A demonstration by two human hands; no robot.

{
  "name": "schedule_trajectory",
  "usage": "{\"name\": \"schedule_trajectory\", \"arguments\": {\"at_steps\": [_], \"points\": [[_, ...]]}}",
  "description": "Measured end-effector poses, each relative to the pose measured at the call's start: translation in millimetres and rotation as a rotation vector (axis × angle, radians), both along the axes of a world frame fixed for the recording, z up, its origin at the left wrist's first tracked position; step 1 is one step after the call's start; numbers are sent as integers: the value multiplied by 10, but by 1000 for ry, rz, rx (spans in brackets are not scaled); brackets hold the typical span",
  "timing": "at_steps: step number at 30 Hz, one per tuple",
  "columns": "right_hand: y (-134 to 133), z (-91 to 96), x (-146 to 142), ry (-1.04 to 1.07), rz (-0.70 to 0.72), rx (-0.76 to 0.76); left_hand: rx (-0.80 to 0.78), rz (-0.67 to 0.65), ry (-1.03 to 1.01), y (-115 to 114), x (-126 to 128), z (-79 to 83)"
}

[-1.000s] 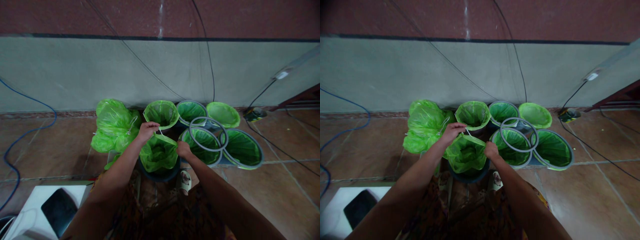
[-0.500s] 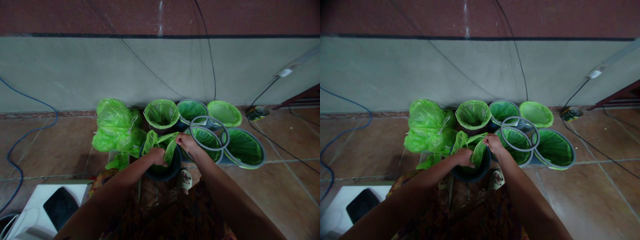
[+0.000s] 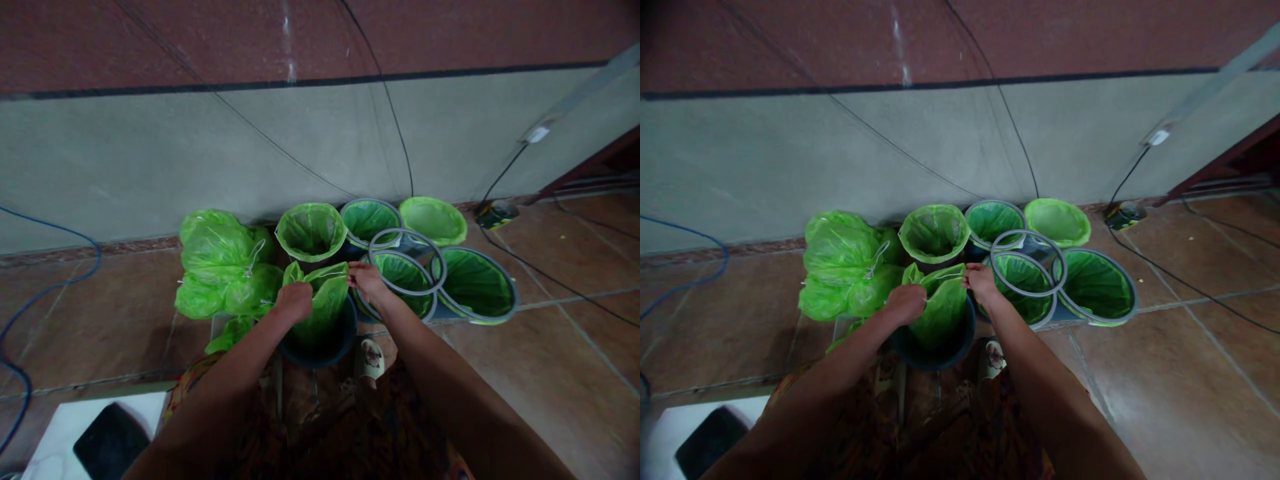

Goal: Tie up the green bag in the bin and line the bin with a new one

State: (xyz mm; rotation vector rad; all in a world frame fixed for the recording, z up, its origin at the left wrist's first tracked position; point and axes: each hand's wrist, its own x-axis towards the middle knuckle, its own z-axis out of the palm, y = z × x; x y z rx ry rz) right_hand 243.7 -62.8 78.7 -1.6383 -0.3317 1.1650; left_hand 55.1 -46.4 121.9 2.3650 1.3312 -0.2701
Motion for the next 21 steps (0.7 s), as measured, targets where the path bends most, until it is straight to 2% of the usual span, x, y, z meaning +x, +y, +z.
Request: {"name": "schedule_trajectory", "arguments": {"at_steps": [3,4,7,8,10,12,15,18,21], "points": [[11,78,-8,-105,-22,45,87,13,-135,187,-127,347],[7,132,-27,-164,-9,94,112,38,-257,241,-165,461],[-46,352,-148,-303,125,340,100,196,-952,348,-221,734],[-76,429,-205,-307,198,427,84,234,-1120,362,-214,788],[-142,544,-331,-281,352,546,51,270,-1283,363,-166,833],[-199,578,-457,-307,484,588,16,281,-1312,339,-87,807],[-240,483,-621,-464,581,506,-44,281,-1262,273,48,707],[-234,335,-732,-656,560,325,-80,243,-1207,207,146,632],[-204,228,-754,-675,538,226,-95,153,-1166,212,139,622]]}}
